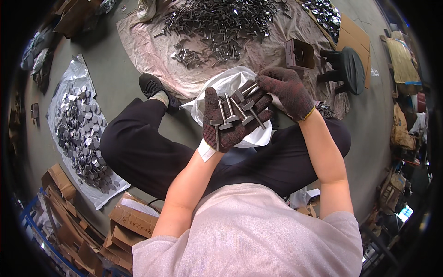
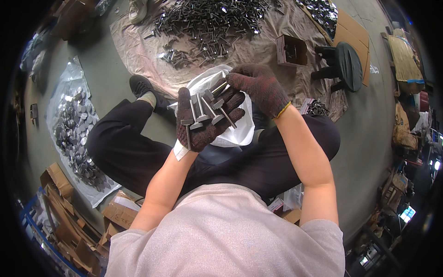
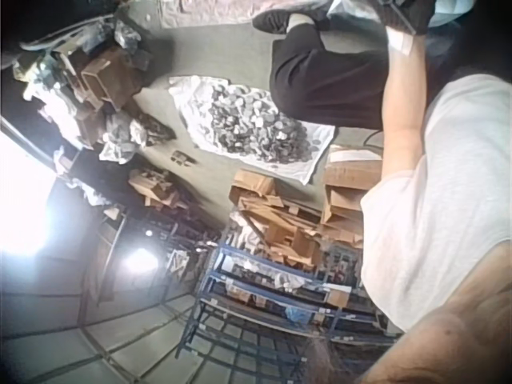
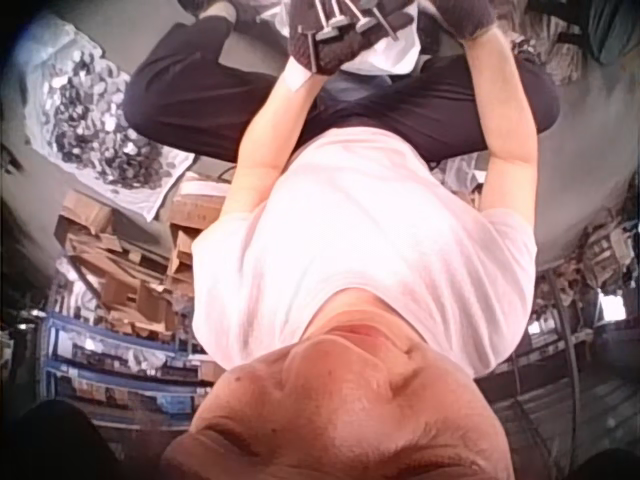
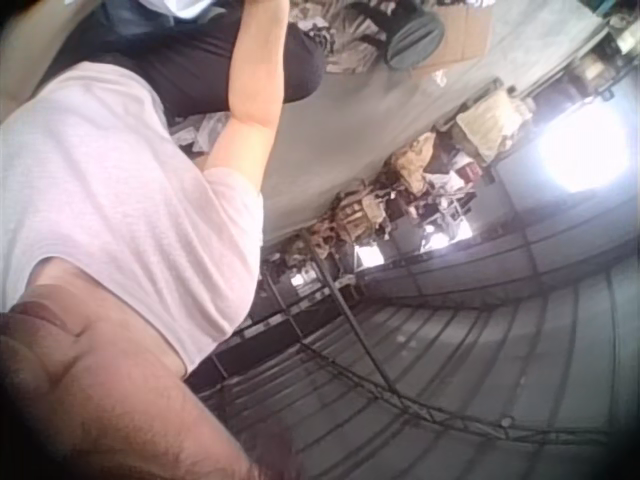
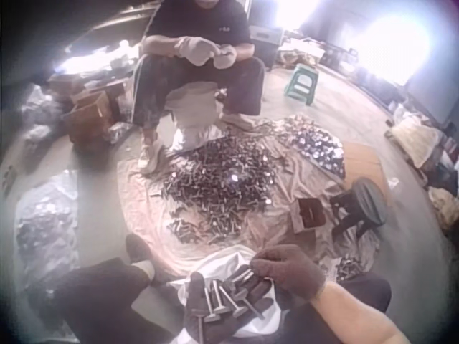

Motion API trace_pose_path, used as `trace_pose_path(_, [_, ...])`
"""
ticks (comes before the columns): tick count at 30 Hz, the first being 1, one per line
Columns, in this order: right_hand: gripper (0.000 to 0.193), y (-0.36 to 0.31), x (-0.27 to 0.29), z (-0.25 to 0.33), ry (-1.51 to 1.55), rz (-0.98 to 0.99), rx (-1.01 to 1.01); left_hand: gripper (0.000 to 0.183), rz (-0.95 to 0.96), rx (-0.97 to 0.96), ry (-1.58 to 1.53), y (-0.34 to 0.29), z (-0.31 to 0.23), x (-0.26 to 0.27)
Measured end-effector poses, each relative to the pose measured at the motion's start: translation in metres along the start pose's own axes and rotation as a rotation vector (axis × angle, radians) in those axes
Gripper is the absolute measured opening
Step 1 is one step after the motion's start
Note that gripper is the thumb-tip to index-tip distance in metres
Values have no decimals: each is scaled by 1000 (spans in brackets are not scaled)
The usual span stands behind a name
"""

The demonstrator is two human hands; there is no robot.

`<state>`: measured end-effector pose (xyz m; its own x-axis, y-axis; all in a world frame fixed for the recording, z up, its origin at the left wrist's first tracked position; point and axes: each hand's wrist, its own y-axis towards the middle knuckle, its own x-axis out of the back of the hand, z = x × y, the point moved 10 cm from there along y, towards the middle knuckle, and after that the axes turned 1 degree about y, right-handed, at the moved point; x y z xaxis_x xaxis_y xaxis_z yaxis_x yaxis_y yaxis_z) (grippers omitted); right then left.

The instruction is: The person sorts small metal components by hand from a pile into a plastic bag.

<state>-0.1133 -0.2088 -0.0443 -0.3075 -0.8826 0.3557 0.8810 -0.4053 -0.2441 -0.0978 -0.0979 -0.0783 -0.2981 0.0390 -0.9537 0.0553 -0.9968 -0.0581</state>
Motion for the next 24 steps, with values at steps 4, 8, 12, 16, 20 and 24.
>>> trace_pose_path(4, [22,-6,15,5,5,-178,74,100,-103,-99,64,0,-13,12])
trace_pose_path(8, [18,-12,17,-8,-155,-200,-143,99,-117,-117,-25,-1,-16,13])
trace_pose_path(12, [21,-15,13,-9,-161,-220,-58,95,-41,-140,-71,1,-21,10])
trace_pose_path(16, [20,-14,8,-5,-164,-195,4,92,4,-153,-101,1,-23,8])
trace_pose_path(20, [20,-14,0,-6,-58,-143,-41,92,-23,-165,-113,1,-22,7])
trace_pose_path(24, [20,-14,0,-4,-152,-150,-18,90,-31,-178,-147,2,-23,9])
